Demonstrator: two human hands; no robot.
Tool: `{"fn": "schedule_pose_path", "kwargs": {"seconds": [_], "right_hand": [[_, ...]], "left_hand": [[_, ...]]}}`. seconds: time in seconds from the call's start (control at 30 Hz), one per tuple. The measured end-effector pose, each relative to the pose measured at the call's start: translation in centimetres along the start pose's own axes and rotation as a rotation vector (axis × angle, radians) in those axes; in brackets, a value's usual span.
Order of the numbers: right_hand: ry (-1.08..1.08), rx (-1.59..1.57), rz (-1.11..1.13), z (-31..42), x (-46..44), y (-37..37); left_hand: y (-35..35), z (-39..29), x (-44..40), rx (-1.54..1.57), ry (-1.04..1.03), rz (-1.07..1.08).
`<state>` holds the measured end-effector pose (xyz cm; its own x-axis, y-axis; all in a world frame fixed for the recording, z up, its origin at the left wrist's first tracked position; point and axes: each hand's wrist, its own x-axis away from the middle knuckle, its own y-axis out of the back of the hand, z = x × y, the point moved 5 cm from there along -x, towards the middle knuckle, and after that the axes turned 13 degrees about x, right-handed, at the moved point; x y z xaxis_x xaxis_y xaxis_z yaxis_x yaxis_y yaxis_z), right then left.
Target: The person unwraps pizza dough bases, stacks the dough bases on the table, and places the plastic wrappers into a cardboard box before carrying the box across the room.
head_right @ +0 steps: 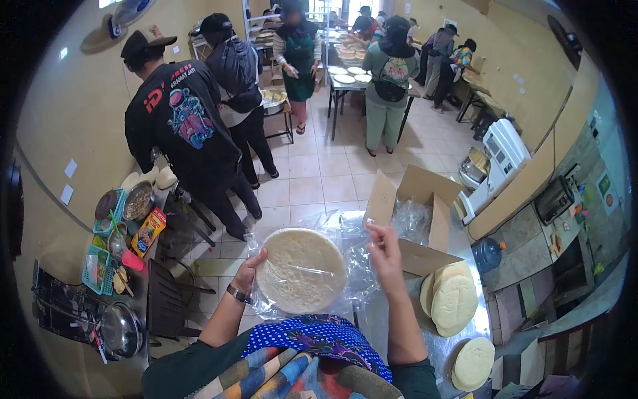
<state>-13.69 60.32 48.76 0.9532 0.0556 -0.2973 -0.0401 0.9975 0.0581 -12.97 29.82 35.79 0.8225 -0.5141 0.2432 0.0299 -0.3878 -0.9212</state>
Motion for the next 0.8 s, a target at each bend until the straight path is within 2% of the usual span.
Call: {"fn": "schedule_pose_path", "kwargs": {"seconds": [0.07, 0.1, 0.2, 0.23, 0.27, 0.33, 0.4, 0.47, 0.53, 0.57, 0.6, 0.67, 0.73, 0.8], "right_hand": [[-0.095, 0.607, -0.037, 1.2, 1.1, -2.6], [-0.007, 0.713, -0.054, 0.1, 1.5, -3.5], [0.063, 0.736, -0.051, -4.7, 1.8, -2.5], [0.083, 0.775, -0.150, -4.5, 1.6, -1.2], [0.085, 0.776, -0.147, -4.5, 1.5, -0.4], [0.005, 0.725, -0.261, -3.0, 1.3, 1.1], [0.006, 0.603, -0.270, -1.8, 1.5, -0.1], [-0.083, 0.769, -0.037, -2.1, 1.8, -2.9], [-0.085, 0.849, -0.022, -3.7, 2.4, -5.5], [-0.081, 0.930, -0.006, -4.8, 2.6, -6.1], [-0.077, 0.930, -0.006, -6.1, 2.7, -6.0], [-0.174, 0.701, -0.003, -8.6, 3.1, -4.9], [-0.179, 0.747, -0.016, -7.8, 3.1, -3.4], [0.037, 0.953, -0.203, -5.0, 2.6, -1.5]], "left_hand": [[0.5, -0.3, -0.2, -0.082, -0.056, -0.012], [0.8, -0.6, -0.2, -0.159, -0.109, -0.032], [1.0, -1.7, 0.0, -0.266, -0.151, -0.057], [0.6, -2.2, 0.3, -0.266, -0.154, -0.055], [0.3, -3.0, 0.9, -0.236, -0.200, -0.085], [0.2, -4.0, 1.4, -0.202, -0.251, -0.111], [0.3, -4.6, 1.7, -0.211, -0.288, -0.111], [-0.6, -3.7, 1.4, -0.255, -0.284, -0.112], [-1.8, -2.7, 1.0, -0.426, -0.383, -0.031], [-1.2, -1.8, 0.6, -0.411, -0.278, -0.059], [-1.4, -1.6, 0.7, -0.411, -0.282, -0.057], [-1.9, -1.4, 1.0, -0.411, -0.329, -0.054], [-0.9, -2.1, 1.2, -0.351, -0.346, -0.058], [-0.4, -2.9, 1.4, -0.289, -0.287, -0.068]]}}
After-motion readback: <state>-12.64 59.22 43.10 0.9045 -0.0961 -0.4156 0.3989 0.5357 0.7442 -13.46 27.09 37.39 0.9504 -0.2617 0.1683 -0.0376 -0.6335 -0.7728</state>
